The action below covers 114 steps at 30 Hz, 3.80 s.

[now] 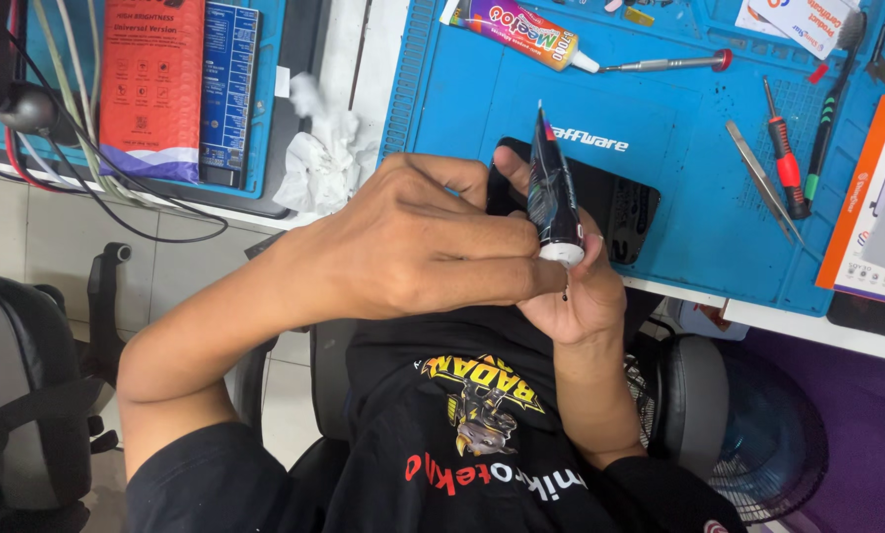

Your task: The person wipes the nozzle of an adhesive tube with a tissue and caps the tube, then picks up a smartphone from the repair mat. They wipe the phone's screen with a cloth, turn the phone over in their hands, and continue wiping the screen and edges with a tissue.

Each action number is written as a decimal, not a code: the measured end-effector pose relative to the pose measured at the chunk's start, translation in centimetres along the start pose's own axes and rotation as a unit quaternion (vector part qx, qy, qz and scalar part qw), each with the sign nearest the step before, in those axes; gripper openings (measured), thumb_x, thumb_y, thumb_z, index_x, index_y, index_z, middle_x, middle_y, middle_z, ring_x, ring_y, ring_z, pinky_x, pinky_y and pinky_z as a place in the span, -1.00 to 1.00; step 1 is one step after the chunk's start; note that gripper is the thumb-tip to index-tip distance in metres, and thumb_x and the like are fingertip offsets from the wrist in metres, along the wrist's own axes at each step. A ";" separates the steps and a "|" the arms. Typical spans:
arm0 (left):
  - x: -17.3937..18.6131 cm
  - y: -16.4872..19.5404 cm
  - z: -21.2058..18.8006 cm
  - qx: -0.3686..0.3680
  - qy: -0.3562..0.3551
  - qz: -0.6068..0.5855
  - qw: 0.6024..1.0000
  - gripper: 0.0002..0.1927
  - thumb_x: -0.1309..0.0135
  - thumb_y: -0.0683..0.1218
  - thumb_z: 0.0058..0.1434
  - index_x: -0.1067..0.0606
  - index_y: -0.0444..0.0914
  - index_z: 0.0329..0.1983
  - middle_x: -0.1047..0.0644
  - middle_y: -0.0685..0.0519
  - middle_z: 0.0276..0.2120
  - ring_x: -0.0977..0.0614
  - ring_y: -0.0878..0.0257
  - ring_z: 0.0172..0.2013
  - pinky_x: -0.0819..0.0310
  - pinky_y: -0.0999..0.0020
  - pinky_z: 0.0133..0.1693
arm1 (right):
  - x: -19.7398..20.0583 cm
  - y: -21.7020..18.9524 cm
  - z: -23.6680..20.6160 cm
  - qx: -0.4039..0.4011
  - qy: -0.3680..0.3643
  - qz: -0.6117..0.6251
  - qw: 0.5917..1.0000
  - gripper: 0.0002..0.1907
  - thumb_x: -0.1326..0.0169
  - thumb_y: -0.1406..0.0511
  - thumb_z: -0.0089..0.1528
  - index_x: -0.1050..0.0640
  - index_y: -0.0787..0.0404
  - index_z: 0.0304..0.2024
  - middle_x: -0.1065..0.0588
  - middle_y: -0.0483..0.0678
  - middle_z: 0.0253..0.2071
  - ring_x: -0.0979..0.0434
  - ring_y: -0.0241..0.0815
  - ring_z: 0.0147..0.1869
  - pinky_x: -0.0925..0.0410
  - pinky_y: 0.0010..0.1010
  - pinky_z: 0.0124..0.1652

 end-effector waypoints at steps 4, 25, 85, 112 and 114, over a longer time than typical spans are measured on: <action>-0.3 -0.4 -0.7 -0.019 0.040 -0.016 0.999 -0.82 -0.22 -0.14 0.20 -0.62 -0.22 -0.13 -0.50 0.19 -0.27 -0.49 0.31 -0.41 -0.33 0.41 -0.29 | -0.6 0.1 0.1 -0.021 -0.013 0.042 0.999 -0.07 -0.22 0.12 0.39 -0.02 0.32 0.58 -0.08 0.04 0.56 -0.40 -0.14 0.41 -0.38 -0.18 0.31; -2.7 -0.5 -1.4 0.048 0.056 -0.032 0.997 -0.81 -0.31 -0.11 0.33 -0.55 -0.26 -0.12 -0.58 0.10 -0.25 -0.50 0.23 -0.44 -0.36 0.39 -0.37 | 0.6 0.0 -1.4 -0.018 0.027 0.095 0.995 -0.09 -0.17 0.10 0.40 0.03 0.29 0.56 -0.20 0.02 0.44 -0.30 -0.12 0.43 -0.39 -0.30 0.25; -5.8 -1.8 -4.0 0.140 0.240 0.082 0.957 -0.16 -0.56 0.21 0.02 -0.43 -0.39 0.12 -0.28 0.12 -0.54 -0.31 0.28 -0.52 -0.12 0.35 -0.44 | -3.3 -0.1 -0.5 0.306 0.161 -0.310 0.886 -0.23 -0.29 0.32 0.46 -0.08 0.22 0.52 -0.50 0.20 0.01 -0.50 -0.11 0.01 -0.39 -0.32 0.06; -4.0 -1.0 -3.7 0.219 0.268 -0.305 0.887 -0.02 -0.58 -0.04 0.08 -0.23 -0.30 0.44 -0.24 0.20 -0.37 -0.31 0.45 -0.41 -0.23 0.58 -0.32 | -7.1 -0.4 0.8 0.220 0.093 -0.206 0.949 -0.12 -0.32 0.27 0.27 -0.10 0.20 0.49 -0.50 0.18 -0.12 -0.55 -0.07 -0.13 -0.48 -0.44 -0.21; -4.1 -0.9 -3.5 0.218 0.263 -0.327 0.881 -0.02 -0.57 -0.08 0.09 -0.20 -0.30 0.44 -0.23 0.19 -0.35 -0.31 0.44 -0.39 -0.26 0.57 -0.31 | -6.6 -0.5 0.9 0.218 0.079 -0.197 0.953 -0.13 -0.31 0.28 0.28 -0.11 0.20 0.50 -0.50 0.17 -0.13 -0.53 -0.08 -0.12 -0.47 -0.45 -0.18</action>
Point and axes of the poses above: each hand's wrist, its own z-axis towards the middle knuckle, its own x-axis out of the back of the hand, y = z × x, the point moved 1 cm from there along z, towards the middle knuckle
